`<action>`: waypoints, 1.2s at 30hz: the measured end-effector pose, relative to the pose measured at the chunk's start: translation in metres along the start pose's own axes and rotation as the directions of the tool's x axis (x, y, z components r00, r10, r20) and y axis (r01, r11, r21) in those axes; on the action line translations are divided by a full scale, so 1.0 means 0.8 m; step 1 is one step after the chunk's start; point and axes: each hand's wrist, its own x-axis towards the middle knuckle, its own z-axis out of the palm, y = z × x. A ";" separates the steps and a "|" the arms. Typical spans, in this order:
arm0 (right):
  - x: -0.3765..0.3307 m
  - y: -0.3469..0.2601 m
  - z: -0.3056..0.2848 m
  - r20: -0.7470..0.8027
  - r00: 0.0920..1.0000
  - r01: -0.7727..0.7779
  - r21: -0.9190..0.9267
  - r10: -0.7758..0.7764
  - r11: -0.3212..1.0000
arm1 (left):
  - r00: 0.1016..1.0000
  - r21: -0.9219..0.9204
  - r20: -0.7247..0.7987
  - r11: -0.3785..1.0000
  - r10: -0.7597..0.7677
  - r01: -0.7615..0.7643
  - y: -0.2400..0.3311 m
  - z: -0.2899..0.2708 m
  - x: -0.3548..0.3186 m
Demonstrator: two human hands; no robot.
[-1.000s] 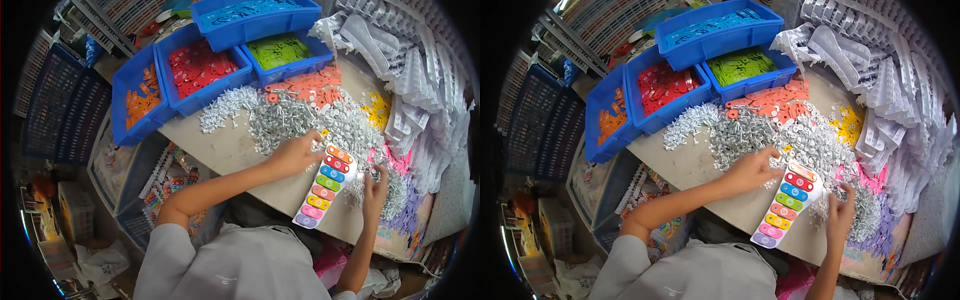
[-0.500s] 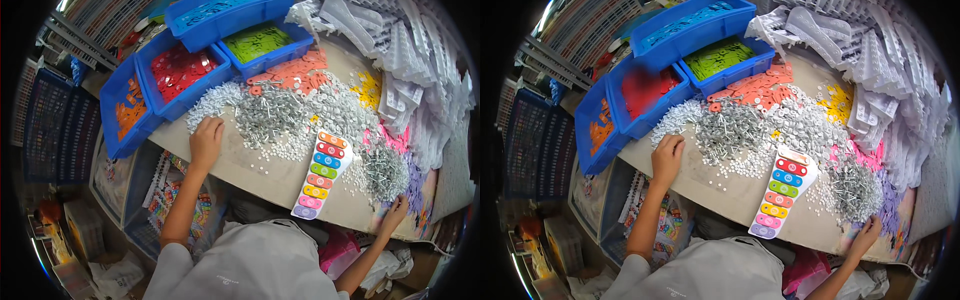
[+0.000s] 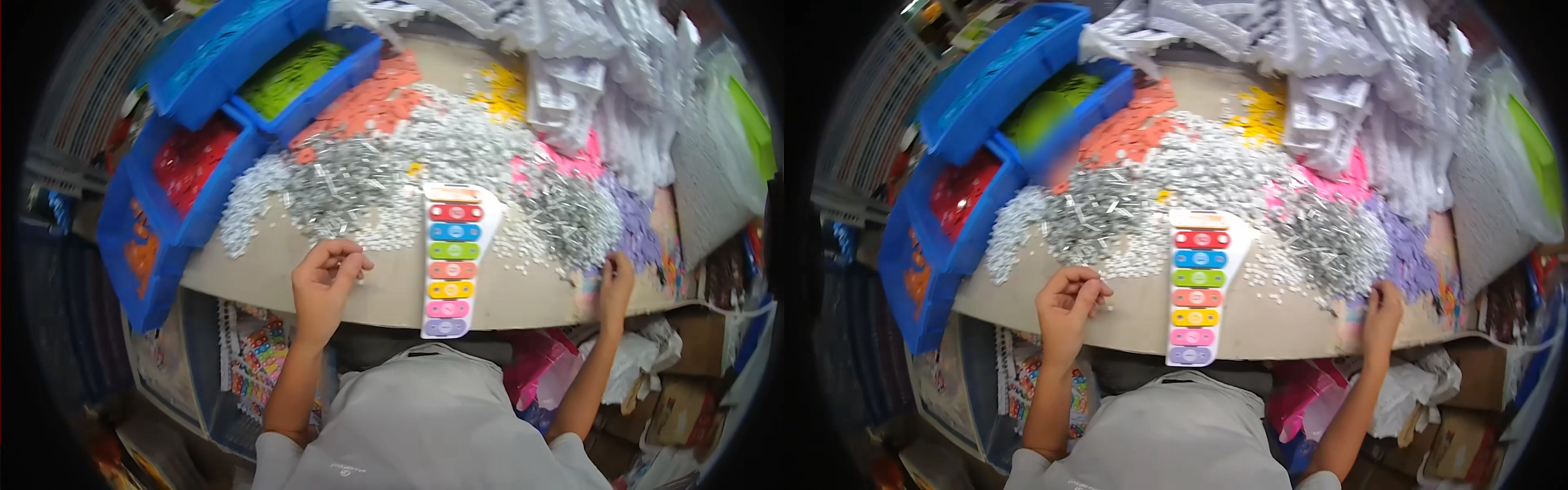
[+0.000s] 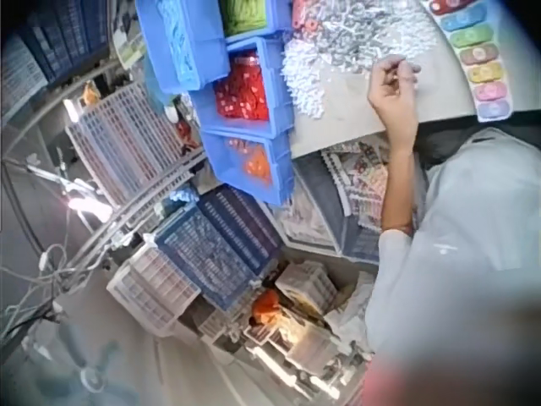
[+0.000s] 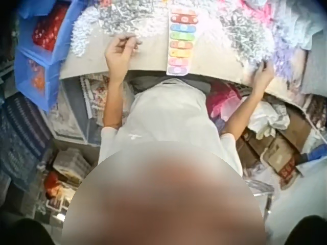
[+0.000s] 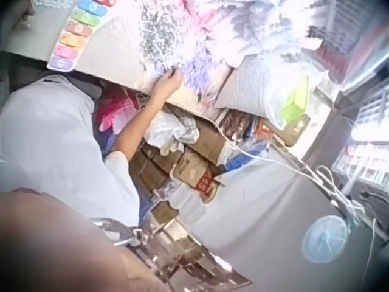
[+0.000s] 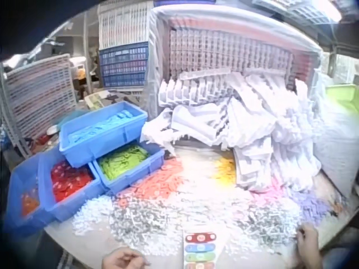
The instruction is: Manually assembling toy xylophones by inserting colored metal keys and plastic pins into a white base.
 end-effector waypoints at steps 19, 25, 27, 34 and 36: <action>-0.004 -0.085 0.018 -0.166 0.955 -0.077 0.665 0.247 0.743 | 0.961 -0.105 0.160 0.964 -0.227 0.245 -0.023 0.030 0.012; -0.008 -0.226 0.066 0.403 0.912 -0.315 0.807 -0.076 0.500 | 0.863 -0.246 0.399 0.871 -0.309 0.425 -0.028 0.055 0.044; -0.005 -0.248 0.083 0.475 0.872 -0.383 0.814 -0.121 0.438 | 0.864 -0.240 0.404 0.877 -0.301 0.417 -0.031 0.061 0.053; 0.006 -0.262 0.095 0.546 0.826 -0.429 0.771 -0.142 0.469 | 0.873 -0.170 0.413 0.920 -0.260 0.354 -0.048 0.069 0.071; 0.009 -0.266 0.094 0.545 0.826 -0.415 0.764 -0.148 0.495 | 0.870 -0.162 0.413 0.918 -0.270 0.362 -0.046 0.071 0.072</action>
